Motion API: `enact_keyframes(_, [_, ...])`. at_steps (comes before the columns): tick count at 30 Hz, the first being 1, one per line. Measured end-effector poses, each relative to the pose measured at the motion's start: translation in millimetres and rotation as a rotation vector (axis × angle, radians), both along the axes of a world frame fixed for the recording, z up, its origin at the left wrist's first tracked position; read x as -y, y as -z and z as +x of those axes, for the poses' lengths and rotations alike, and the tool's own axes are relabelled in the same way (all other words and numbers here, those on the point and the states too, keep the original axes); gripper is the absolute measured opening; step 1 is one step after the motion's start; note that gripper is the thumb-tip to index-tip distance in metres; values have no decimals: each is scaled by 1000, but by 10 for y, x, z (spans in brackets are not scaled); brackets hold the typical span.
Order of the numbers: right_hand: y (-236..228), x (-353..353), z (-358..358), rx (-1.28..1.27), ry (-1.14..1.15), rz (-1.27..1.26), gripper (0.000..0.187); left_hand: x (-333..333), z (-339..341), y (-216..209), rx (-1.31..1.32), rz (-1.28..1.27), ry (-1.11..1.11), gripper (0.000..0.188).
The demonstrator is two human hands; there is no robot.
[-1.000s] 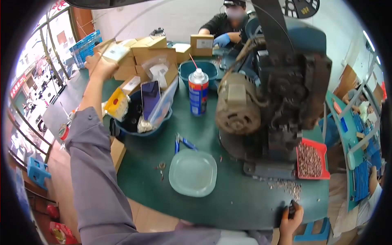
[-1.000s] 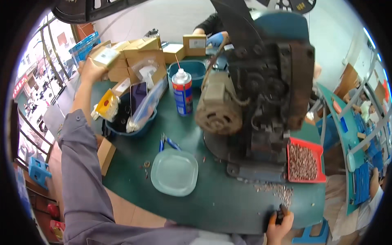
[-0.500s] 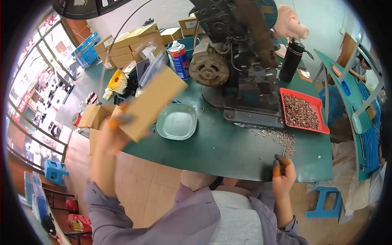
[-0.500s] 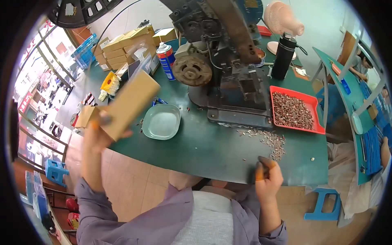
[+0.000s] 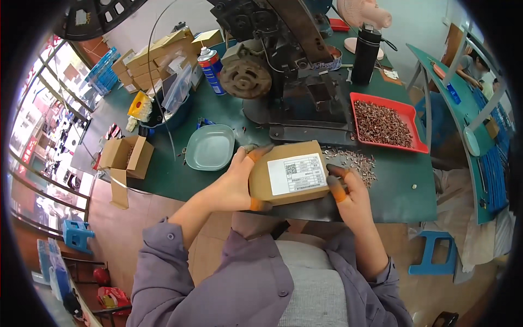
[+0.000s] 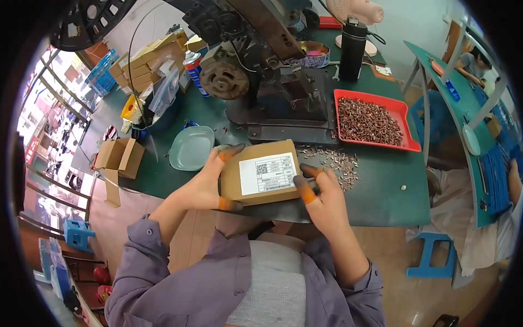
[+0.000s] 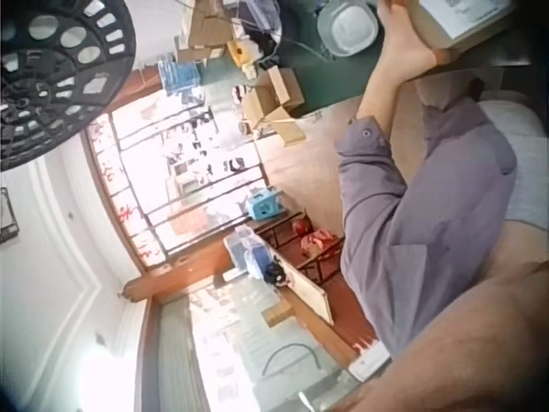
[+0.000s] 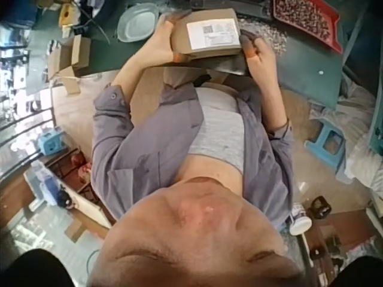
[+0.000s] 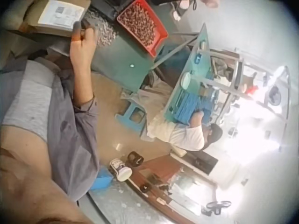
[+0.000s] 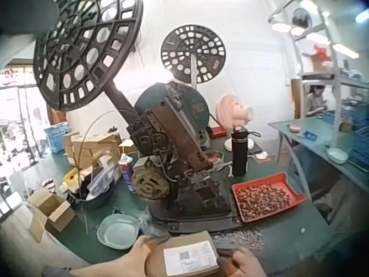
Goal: The person unboxes and unwraps packages of small metal components, empties them into trays and containers, and sorts through the parts on the workbench by hand.
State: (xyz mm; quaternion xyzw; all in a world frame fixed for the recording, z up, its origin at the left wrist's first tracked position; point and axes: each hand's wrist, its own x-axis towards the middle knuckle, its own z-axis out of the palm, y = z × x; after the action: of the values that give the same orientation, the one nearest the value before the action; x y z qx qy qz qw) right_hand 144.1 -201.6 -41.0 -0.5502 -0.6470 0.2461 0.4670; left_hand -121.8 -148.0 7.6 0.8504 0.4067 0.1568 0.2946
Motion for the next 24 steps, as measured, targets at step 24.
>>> enact_keyframes(24, [-337, 45, -310, 150, 89, -111, 37, 45, -55, -589, 283, -980, -694, 49])
